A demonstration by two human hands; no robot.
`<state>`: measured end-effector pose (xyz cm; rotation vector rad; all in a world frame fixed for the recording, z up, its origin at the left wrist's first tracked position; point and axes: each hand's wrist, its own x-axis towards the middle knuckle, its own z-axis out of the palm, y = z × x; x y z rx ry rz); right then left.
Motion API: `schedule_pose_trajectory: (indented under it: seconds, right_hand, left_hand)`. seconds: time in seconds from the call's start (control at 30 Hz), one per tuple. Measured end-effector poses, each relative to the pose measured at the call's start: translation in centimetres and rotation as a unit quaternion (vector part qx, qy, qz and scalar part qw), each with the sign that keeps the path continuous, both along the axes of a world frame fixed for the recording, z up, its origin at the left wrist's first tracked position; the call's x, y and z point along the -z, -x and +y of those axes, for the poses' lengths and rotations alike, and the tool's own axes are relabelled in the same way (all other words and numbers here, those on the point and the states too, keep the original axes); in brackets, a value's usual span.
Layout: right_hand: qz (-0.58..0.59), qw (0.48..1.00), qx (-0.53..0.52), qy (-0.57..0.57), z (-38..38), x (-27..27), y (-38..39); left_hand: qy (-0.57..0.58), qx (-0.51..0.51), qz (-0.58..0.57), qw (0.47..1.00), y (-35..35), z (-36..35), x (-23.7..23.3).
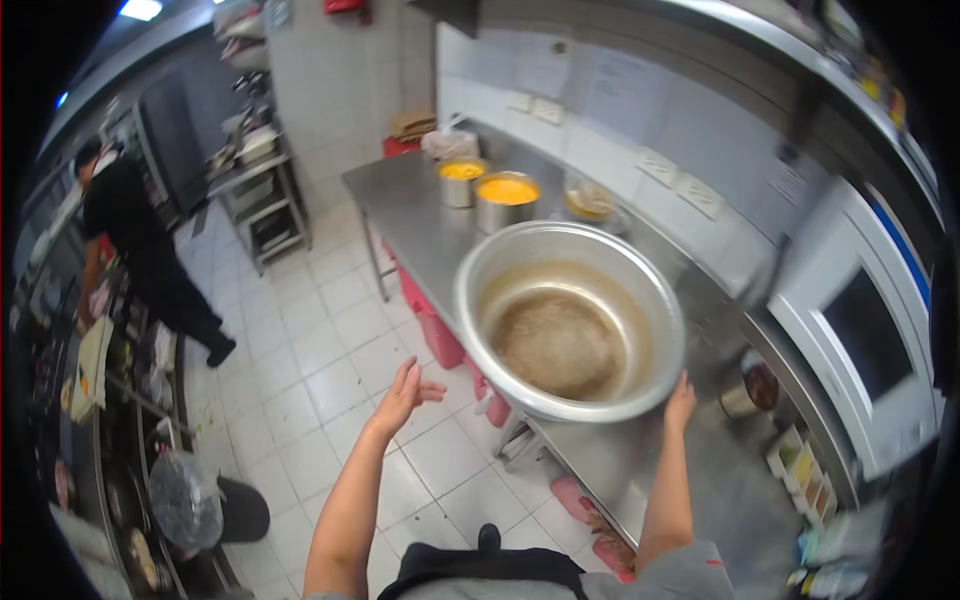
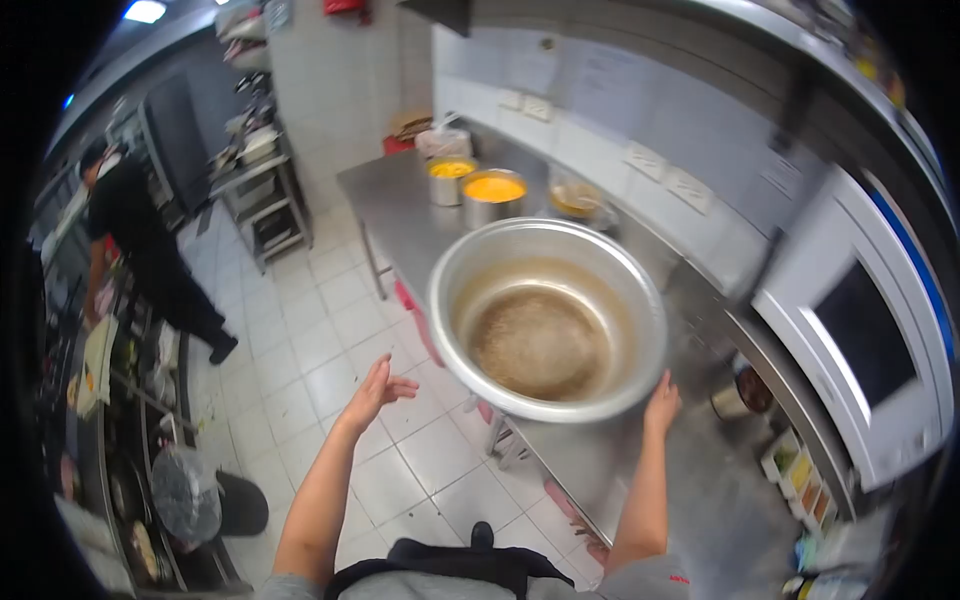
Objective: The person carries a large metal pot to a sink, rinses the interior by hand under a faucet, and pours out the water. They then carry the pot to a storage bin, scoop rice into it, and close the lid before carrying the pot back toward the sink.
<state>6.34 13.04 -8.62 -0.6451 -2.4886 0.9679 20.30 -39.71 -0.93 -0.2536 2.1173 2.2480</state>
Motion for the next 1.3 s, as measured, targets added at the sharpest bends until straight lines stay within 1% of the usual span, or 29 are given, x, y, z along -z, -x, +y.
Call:
schedule_pose_trajectory:
  seconds: [0.03, 0.07, 0.1, 0.13, 0.17, 0.23, 0.27, 0.3, 0.33, 0.37, 0.4, 0.47, 0.5, 0.6, 0.7, 0.77, 0.87, 0.9, 0.97, 1.0, 1.03, 1.07, 1.1, 1.13, 1.17, 1.2, 1.23, 1.27, 1.3]
  right_hand:
    - [-0.111, 0.985, 0.037, -0.125, -1.7, 0.9, -1.2]
    - [-0.211, 0.942, 0.072, -0.252, -3.4, 0.6, -2.8]
    - [-0.238, 0.919, 0.062, -0.309, -4.3, 1.1, -3.8]
    - [-0.194, 0.914, 0.083, -0.347, -4.6, 2.4, -3.9]
    - [-0.152, 0.906, 0.106, -0.380, -4.2, 3.7, -3.9]
    - [-0.088, 0.928, 0.144, -0.334, -0.8, 7.6, -3.0]
    - [-0.063, 0.975, 0.108, -0.182, 2.4, 7.5, -2.4]
    - [-0.032, 0.997, 0.071, -0.022, 4.1, 6.7, -2.4]
    - [0.007, 0.981, 0.162, -0.108, 3.5, 6.2, -4.1]
    - [0.042, 0.947, 0.252, -0.192, 2.3, 4.9, -6.7]
    - [-0.004, 0.909, 0.373, -0.187, -4.9, -0.2, -9.4]
    - [-0.024, 0.896, 0.369, -0.247, -3.9, 2.6, -16.9]
    - [-0.122, 0.892, 0.369, -0.233, -2.6, 4.2, -21.4]
    - [-0.389, 0.841, 0.333, -0.173, -7.6, 8.9, -28.8]
    - [-0.632, 0.759, 0.134, -0.081, -16.1, 16.2, -29.5]
    - [-0.714, 0.699, -0.029, -0.025, -22.5, 21.3, -27.6]
    - [-0.741, 0.633, -0.223, 0.021, -31.2, 28.4, -21.8]
    - [-0.723, 0.632, -0.278, 0.021, -33.9, 31.1, -18.5]
    - [-0.648, 0.679, -0.343, 0.049, -39.7, 35.9, -10.7]
    - [-0.588, 0.725, -0.338, 0.118, -43.6, 37.1, -5.6]
    - [-0.544, 0.765, -0.255, 0.232, -48.4, 37.0, 0.0]
    - [-0.500, 0.768, -0.244, 0.317, -53.0, 35.9, 5.2]
    - [-0.491, 0.741, -0.222, 0.401, -56.9, 35.1, 9.9]
    - [-0.440, 0.735, -0.190, 0.480, -60.6, 33.9, 13.8]
    - [-0.440, 0.700, -0.179, 0.533, -63.7, 33.1, 17.8]
    - [-0.392, 0.669, -0.160, 0.611, -65.9, 34.4, 21.2]
    - [-0.327, 0.656, -0.107, 0.671, -68.5, 32.5, 24.4]
    - [-0.238, 0.636, -0.015, 0.734, -70.5, 32.9, 27.2]
    - [-0.140, 0.604, 0.075, 0.781, -71.6, 34.1, 29.9]
  left_hand:
    - [0.020, -0.008, -0.040, 0.999, -1.6, -2.7, 2.5]
    - [0.038, -0.017, -0.081, 0.996, -3.4, -5.7, 6.2]
    - [0.092, -0.033, -0.132, 0.986, -6.0, -9.0, 11.8]
    - [0.146, -0.045, -0.187, 0.970, -9.4, -12.1, 17.5]
    - [0.293, -0.061, -0.292, 0.908, -13.1, -14.5, 21.0]
    - [0.398, 0.002, -0.427, 0.812, -20.4, -18.0, 25.3]
    - [0.392, 0.044, -0.469, 0.790, -23.6, -20.0, 28.4]
    - [0.374, 0.061, -0.498, 0.780, -26.1, -21.3, 29.9]
    - [0.341, 0.121, -0.551, 0.752, -27.4, -22.5, 29.9]
    - [0.334, 0.182, -0.584, 0.717, -29.5, -23.9, 32.9]
    - [0.340, 0.239, -0.601, 0.682, -30.5, -24.7, 33.4]
    - [0.372, 0.314, -0.589, 0.645, -28.9, -26.2, 32.8]
    - [0.377, 0.320, -0.576, 0.651, -27.2, -27.0, 33.1]
    - [0.368, 0.305, -0.495, 0.726, -19.9, -30.4, 36.5]
    - [0.368, 0.221, -0.395, 0.812, -9.6, -33.0, 36.1]
    - [0.307, 0.164, -0.381, 0.857, -1.2, -34.4, 33.5]
    - [0.226, 0.079, -0.256, 0.936, 7.7, -36.2, 27.0]
    - [0.189, 0.051, -0.213, 0.957, 9.5, -37.4, 26.0]
    - [0.102, 0.004, -0.212, 0.972, 10.5, -40.2, 25.6]
    - [0.055, -0.021, -0.215, 0.975, 9.7, -41.6, 26.2]
    - [0.086, -0.014, -0.232, 0.969, 8.4, -43.4, 27.0]
    - [0.117, -0.007, -0.248, 0.962, 6.5, -45.5, 28.1]
    - [0.122, -0.035, -0.279, 0.952, 3.9, -47.5, 29.3]
    - [0.228, -0.027, -0.310, 0.923, 2.0, -48.9, 28.7]
    - [0.250, -0.066, -0.346, 0.902, -2.1, -51.0, 31.9]
    - [0.306, -0.025, -0.393, 0.867, -4.9, -52.9, 32.9]
    - [0.296, -0.032, -0.421, 0.857, -8.3, -54.4, 35.0]
    - [0.301, 0.111, -0.512, 0.797, -10.8, -57.4, 37.2]
    - [0.418, 0.134, -0.337, 0.833, -13.5, -57.4, 37.5]
